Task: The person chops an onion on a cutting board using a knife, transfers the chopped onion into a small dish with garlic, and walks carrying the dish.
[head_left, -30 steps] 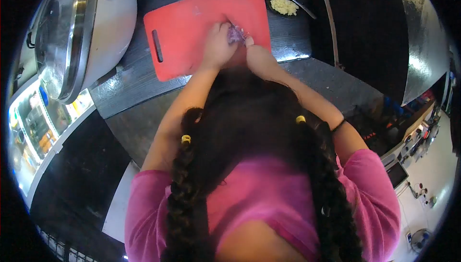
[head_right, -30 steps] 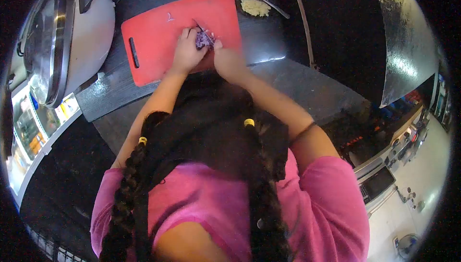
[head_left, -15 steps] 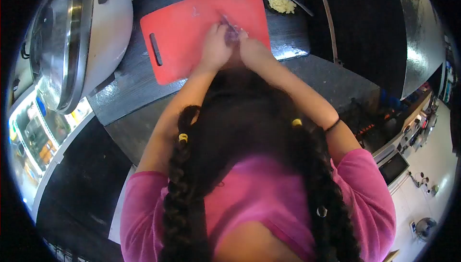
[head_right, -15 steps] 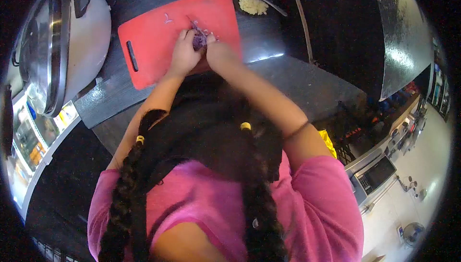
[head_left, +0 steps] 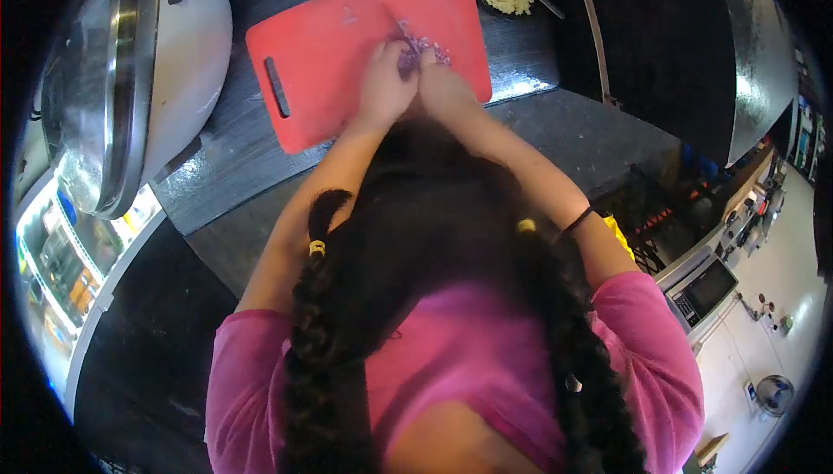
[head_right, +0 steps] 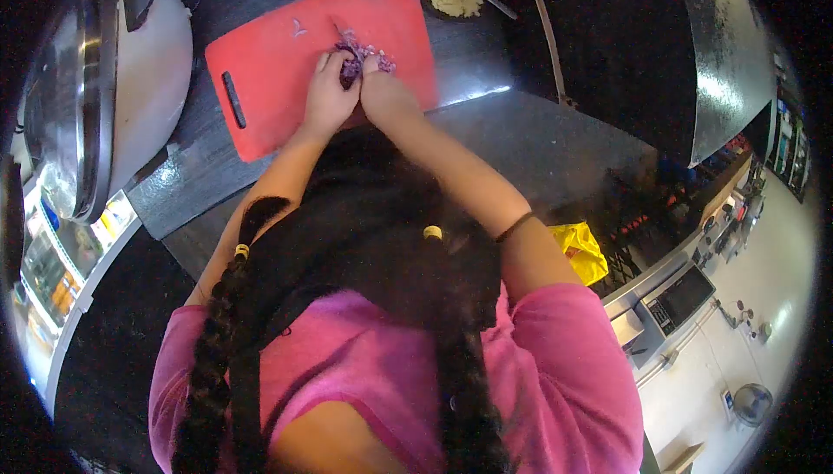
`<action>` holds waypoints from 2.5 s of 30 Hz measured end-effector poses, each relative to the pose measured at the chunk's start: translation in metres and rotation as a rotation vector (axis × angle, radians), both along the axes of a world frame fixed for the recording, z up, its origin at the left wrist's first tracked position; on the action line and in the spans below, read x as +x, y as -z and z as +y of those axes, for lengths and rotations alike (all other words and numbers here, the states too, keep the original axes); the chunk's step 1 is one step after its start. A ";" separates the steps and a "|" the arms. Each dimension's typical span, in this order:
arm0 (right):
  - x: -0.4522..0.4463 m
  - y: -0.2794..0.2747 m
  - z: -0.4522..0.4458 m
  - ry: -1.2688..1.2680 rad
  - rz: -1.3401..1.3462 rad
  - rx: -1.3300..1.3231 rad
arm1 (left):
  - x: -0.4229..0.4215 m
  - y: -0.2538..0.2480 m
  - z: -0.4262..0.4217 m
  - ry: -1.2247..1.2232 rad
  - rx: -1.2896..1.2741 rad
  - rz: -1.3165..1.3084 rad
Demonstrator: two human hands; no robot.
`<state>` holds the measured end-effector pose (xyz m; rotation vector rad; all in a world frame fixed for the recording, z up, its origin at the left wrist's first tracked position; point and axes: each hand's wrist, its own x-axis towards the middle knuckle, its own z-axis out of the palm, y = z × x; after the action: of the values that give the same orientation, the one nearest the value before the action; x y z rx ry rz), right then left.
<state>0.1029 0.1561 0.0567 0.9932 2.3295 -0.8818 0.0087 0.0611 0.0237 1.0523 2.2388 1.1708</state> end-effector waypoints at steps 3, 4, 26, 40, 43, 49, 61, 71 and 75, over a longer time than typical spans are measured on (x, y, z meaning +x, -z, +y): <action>0.002 -0.008 0.001 0.060 0.101 -0.018 | -0.003 -0.001 -0.001 0.016 0.003 -0.013; 0.011 -0.014 -0.003 0.030 0.074 -0.036 | -0.003 0.003 0.000 0.022 0.011 -0.013; 0.007 0.000 -0.024 0.136 0.075 0.004 | -0.012 0.006 -0.010 0.059 -0.025 -0.043; 0.016 0.001 -0.045 0.166 0.131 -0.044 | -0.023 0.003 -0.017 0.099 -0.047 -0.009; 0.018 0.006 -0.047 0.199 0.086 -0.073 | -0.025 -0.011 -0.018 0.135 -0.082 0.023; 0.038 0.005 -0.012 0.335 0.083 -0.004 | -0.056 -0.018 -0.014 0.299 -0.008 0.176; 0.026 0.014 -0.031 0.221 0.094 0.066 | -0.086 0.025 0.019 0.436 -0.198 0.220; 0.013 0.010 -0.047 0.205 0.067 -0.009 | -0.047 0.001 -0.027 0.408 -0.138 0.088; -0.006 -0.012 -0.035 0.275 0.062 -0.049 | -0.038 0.002 -0.024 0.318 -0.165 0.064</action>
<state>0.0967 0.1213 0.0689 1.3041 2.2425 -1.0823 -0.0295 0.0368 0.0212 1.3318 2.0744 0.8164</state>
